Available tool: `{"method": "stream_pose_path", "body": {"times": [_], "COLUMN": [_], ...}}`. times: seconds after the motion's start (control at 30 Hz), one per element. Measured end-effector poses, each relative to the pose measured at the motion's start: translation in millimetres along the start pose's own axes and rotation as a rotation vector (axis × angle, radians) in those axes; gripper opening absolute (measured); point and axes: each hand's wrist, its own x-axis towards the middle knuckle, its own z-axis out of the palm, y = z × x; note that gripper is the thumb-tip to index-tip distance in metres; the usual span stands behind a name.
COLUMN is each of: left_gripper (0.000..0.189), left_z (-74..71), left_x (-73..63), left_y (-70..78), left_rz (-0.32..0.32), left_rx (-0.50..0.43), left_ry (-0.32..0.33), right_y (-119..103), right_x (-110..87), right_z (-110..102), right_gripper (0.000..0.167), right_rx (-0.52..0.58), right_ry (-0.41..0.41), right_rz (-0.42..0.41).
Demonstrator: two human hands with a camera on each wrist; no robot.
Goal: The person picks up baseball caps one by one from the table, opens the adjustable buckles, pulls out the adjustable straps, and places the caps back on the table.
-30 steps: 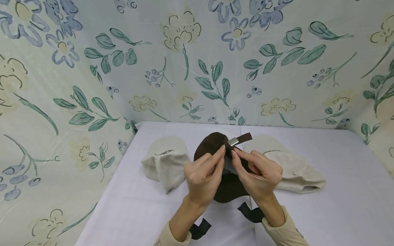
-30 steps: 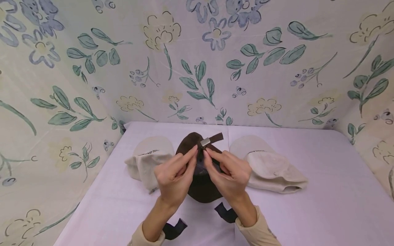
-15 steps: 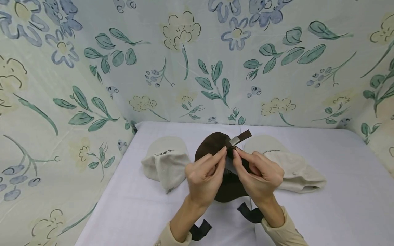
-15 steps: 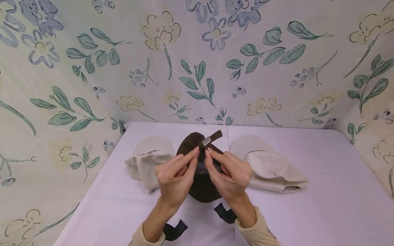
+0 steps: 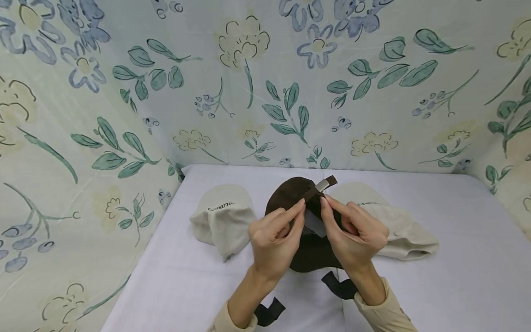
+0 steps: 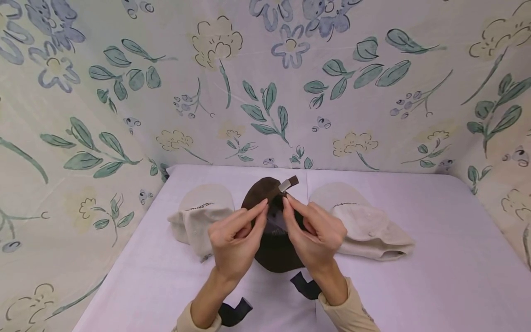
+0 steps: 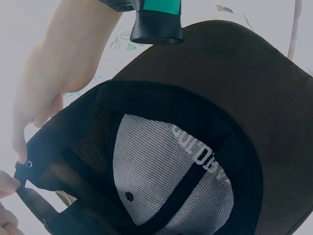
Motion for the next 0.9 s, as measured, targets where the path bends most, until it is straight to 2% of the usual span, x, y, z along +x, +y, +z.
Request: {"method": "stream_pose_path", "body": {"times": [0.1, 0.23, 0.63, 0.9], "left_gripper": [0.018, 0.018, 0.018, 0.016], "left_z": [-0.9, -1.5, -6.8, -10.6], "left_x": [0.8, 1.3, 2.7, 5.3], "left_y": [0.2, 0.4, -2.3, -5.8], "left_rz": [-0.003, -0.007, -0.026, -0.079], "left_rx": [0.0, -0.004, 0.01, 0.005], "left_ry": [-0.001, -0.007, 0.01, -0.004], "right_y": [1, 2, 7, 7], "right_x": [1.3, 4.3, 9.0, 10.3], "right_z": [0, -3, -5, -4], "right_gripper": [0.009, 0.022, 0.011, 0.01], "right_rx": [-0.016, -0.053, -0.099, -0.096], "right_ry": [0.022, 0.065, 0.113, 0.118], "right_rz": [0.002, 0.026, 0.039, 0.038]}}
